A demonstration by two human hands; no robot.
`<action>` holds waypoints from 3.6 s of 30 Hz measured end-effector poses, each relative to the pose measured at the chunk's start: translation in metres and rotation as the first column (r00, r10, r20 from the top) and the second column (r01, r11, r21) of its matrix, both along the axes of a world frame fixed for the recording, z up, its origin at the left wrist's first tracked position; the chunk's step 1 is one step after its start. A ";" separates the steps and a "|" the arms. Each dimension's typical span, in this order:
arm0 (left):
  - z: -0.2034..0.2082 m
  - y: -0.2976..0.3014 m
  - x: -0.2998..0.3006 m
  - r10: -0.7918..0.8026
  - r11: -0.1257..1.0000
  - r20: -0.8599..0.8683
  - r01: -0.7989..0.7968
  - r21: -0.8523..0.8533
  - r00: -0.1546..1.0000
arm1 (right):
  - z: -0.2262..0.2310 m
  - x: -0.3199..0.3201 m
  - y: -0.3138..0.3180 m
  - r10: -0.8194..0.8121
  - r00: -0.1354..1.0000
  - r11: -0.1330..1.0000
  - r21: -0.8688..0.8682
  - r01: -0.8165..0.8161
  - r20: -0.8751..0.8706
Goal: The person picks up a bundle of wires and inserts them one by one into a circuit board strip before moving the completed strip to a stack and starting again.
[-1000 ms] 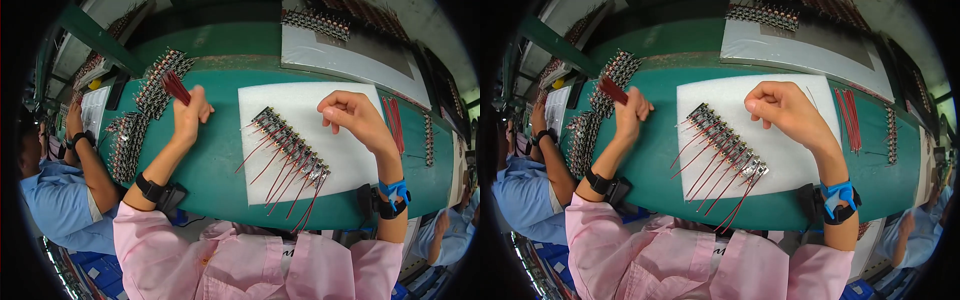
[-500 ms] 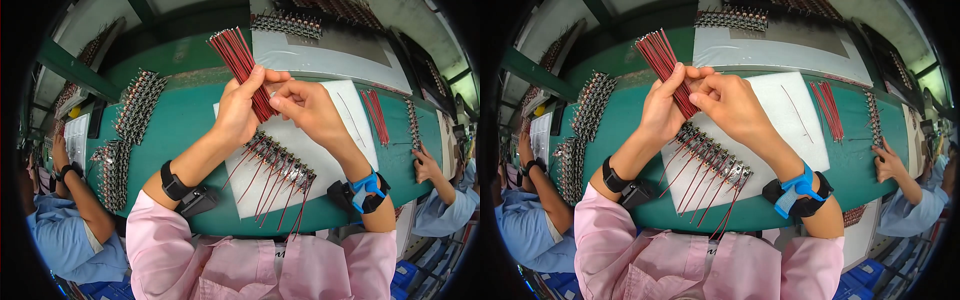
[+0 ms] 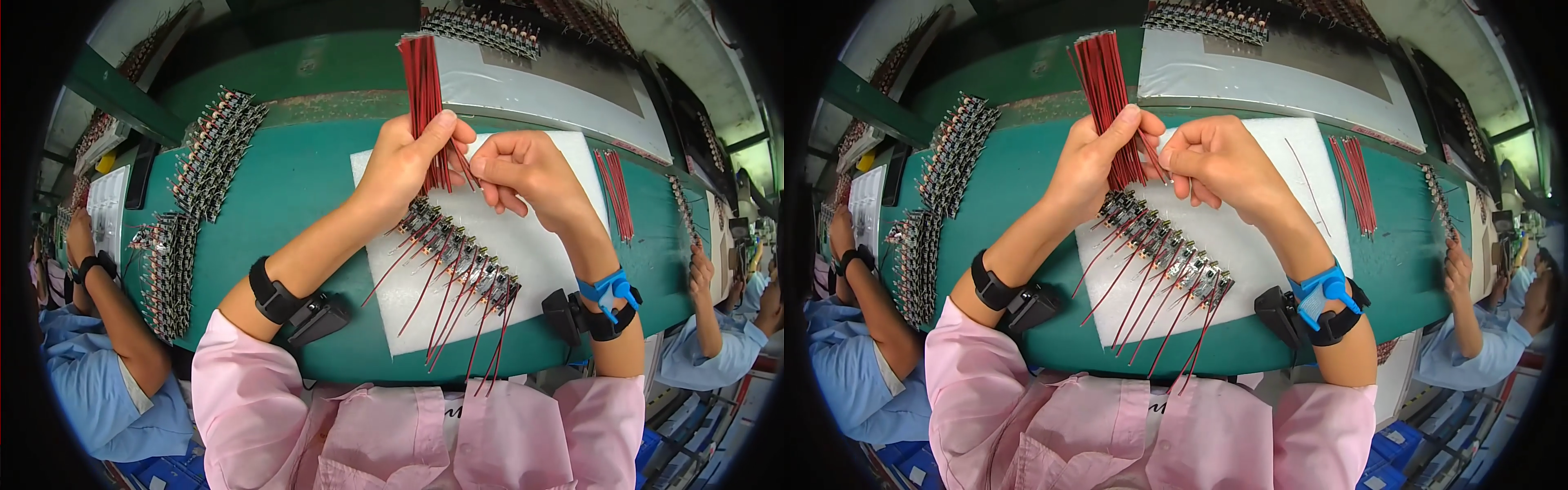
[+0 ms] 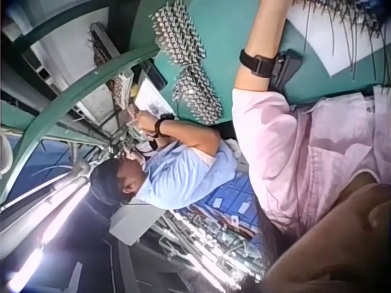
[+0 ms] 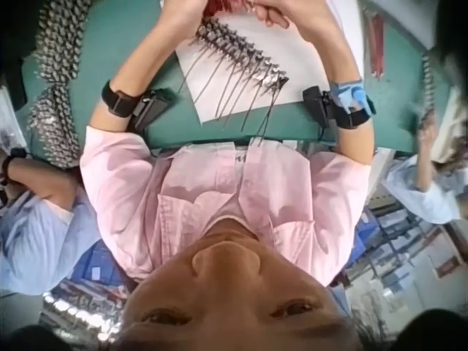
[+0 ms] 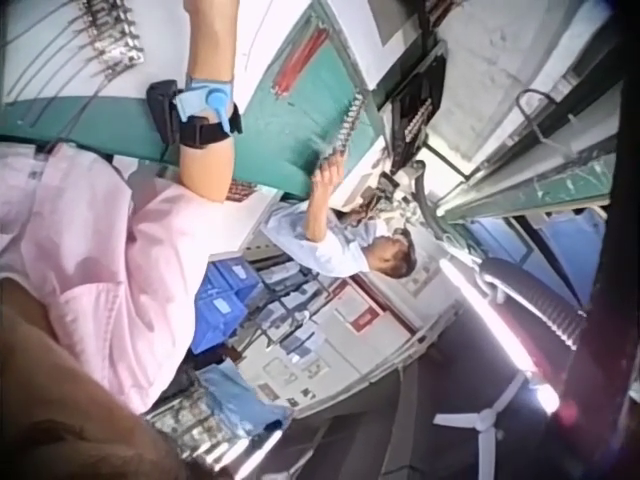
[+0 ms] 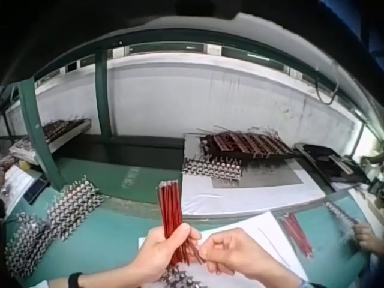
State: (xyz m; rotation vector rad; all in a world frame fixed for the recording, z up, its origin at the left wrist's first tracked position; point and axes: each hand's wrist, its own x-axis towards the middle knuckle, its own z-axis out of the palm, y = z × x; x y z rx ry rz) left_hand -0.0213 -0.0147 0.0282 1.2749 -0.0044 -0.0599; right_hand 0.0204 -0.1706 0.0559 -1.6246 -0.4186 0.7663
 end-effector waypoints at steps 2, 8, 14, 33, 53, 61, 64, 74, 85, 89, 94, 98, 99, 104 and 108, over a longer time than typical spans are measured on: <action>-0.002 0.002 0.001 -0.007 0.996 0.008 0.006 0.093 1.000 | 0.003 0.000 0.000 0.010 0.999 0.998 -0.055 -0.008 0.034; -0.002 0.002 0.003 -0.059 0.984 0.131 0.035 0.177 0.990 | 0.004 -0.002 -0.002 0.028 0.999 0.996 -0.084 -0.025 0.035; -0.003 0.003 0.004 -0.080 0.974 0.186 0.037 0.224 0.979 | 0.006 -0.003 -0.003 0.061 0.998 0.993 -0.101 -0.058 0.026; 0.009 0.005 -0.001 -0.211 0.935 0.124 0.164 0.313 0.970 | 0.016 -0.019 -0.005 0.073 0.988 0.977 -0.209 -0.043 0.137; 0.010 0.007 0.001 -0.236 0.929 0.152 0.177 0.324 0.960 | 0.009 -0.022 -0.005 0.109 0.989 0.977 -0.191 -0.089 0.097; 0.012 0.011 0.002 -0.301 0.914 0.103 0.256 0.313 0.948 | 0.011 -0.029 -0.005 0.189 0.888 0.955 -0.287 -0.068 0.419; 0.014 0.011 0.001 -0.329 0.925 0.124 0.293 0.243 0.936 | 0.010 -0.031 -0.007 0.223 0.800 0.954 -0.295 -0.061 0.556; 0.065 0.017 -0.007 -0.575 0.365 0.347 -0.148 0.919 0.741 | 0.032 -0.007 -0.034 -0.141 0.916 0.989 0.023 0.144 0.376; 0.082 0.000 0.002 -0.589 -0.233 0.182 -0.381 0.894 0.787 | 0.017 -0.036 -0.011 0.231 0.708 0.932 -0.361 0.037 0.668; 0.082 0.018 0.015 -0.307 0.037 0.786 -0.818 0.574 0.537 | 0.020 -0.015 -0.021 0.049 0.888 0.996 -0.094 -0.007 0.458; 0.045 -0.006 0.026 -0.035 0.992 0.432 -0.022 0.127 0.901 | 0.019 -0.013 -0.011 0.075 0.991 0.960 0.262 -0.101 0.107; 0.042 -0.022 0.019 -0.238 0.969 0.302 0.248 0.005 0.923 | 0.018 -0.020 0.006 0.075 0.986 0.971 0.215 -0.106 0.149; 0.043 -0.020 0.019 -0.178 0.968 0.311 0.223 -0.116 0.934 | 0.019 -0.021 0.007 0.051 0.981 0.983 0.163 -0.082 0.189; 0.032 0.020 0.036 -0.284 0.921 0.376 0.360 -0.148 0.882 | 0.007 -0.004 -0.034 0.039 0.944 0.989 -0.149 0.011 0.328; -0.006 0.010 0.033 -0.096 0.938 0.171 0.032 0.345 0.980 | 0.007 -0.007 -0.057 -0.053 0.964 0.986 -0.141 0.093 0.260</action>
